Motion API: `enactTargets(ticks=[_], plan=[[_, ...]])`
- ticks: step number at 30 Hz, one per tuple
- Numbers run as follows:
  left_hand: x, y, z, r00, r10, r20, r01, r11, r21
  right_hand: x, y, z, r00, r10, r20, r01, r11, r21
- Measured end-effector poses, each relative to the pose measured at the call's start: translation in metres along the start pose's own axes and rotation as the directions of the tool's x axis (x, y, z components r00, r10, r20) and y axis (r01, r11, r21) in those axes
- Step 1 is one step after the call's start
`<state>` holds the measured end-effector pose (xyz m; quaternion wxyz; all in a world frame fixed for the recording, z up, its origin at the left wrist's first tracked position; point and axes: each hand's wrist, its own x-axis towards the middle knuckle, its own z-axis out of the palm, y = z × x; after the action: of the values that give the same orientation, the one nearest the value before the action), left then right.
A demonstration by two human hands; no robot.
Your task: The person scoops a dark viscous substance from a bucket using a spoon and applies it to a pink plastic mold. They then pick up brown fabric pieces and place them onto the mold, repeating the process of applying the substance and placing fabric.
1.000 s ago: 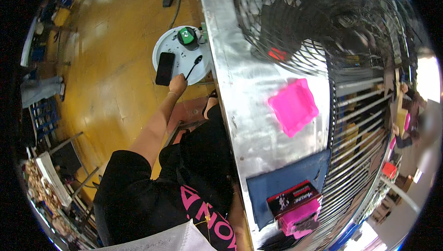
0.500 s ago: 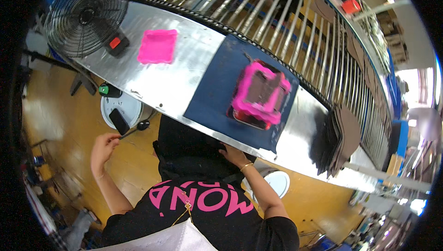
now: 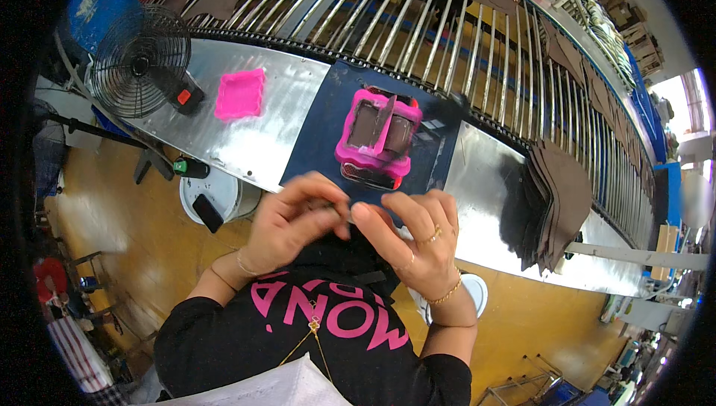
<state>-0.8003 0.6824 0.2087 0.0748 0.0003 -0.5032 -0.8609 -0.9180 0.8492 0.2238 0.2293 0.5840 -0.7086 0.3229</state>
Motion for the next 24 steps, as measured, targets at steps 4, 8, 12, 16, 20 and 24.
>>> enactTargets(ticks=[4, 8, 12, 16, 20, 24], plan=[[0.012, -0.013, 0.013, 0.973, -0.013, 0.228, 0.059, 0.979, -0.197, 0.012, 0.016, 0.003, 0.999, -0.030, 0.015, 0.031, 0.995, -0.092], [0.023, 0.001, 0.011, 0.925, -0.018, 0.380, 0.077, 0.987, -0.141, 0.024, 0.036, 0.007, 0.999, -0.009, -0.046, 0.008, 1.000, -0.016], [0.044, 0.005, -0.029, 0.745, 0.545, 0.384, -0.666, 0.588, 0.459, 0.051, 0.064, -0.003, 0.955, 0.284, -0.087, -0.257, 0.937, 0.236], [0.064, -0.038, -0.091, 0.746, 0.653, 0.131, -0.509, 0.432, 0.745, 0.077, 0.077, -0.017, 0.885, 0.452, 0.111, -0.441, 0.735, 0.515], [0.076, -0.064, -0.117, 0.910, 0.408, 0.078, -0.284, 0.476, 0.832, 0.088, 0.082, 0.003, 0.882, 0.435, 0.179, -0.469, 0.785, 0.404], [0.097, -0.066, -0.124, 0.934, 0.309, 0.182, -0.329, 0.537, 0.776, 0.100, 0.085, -0.005, 0.883, 0.360, 0.301, -0.444, 0.847, 0.291]])
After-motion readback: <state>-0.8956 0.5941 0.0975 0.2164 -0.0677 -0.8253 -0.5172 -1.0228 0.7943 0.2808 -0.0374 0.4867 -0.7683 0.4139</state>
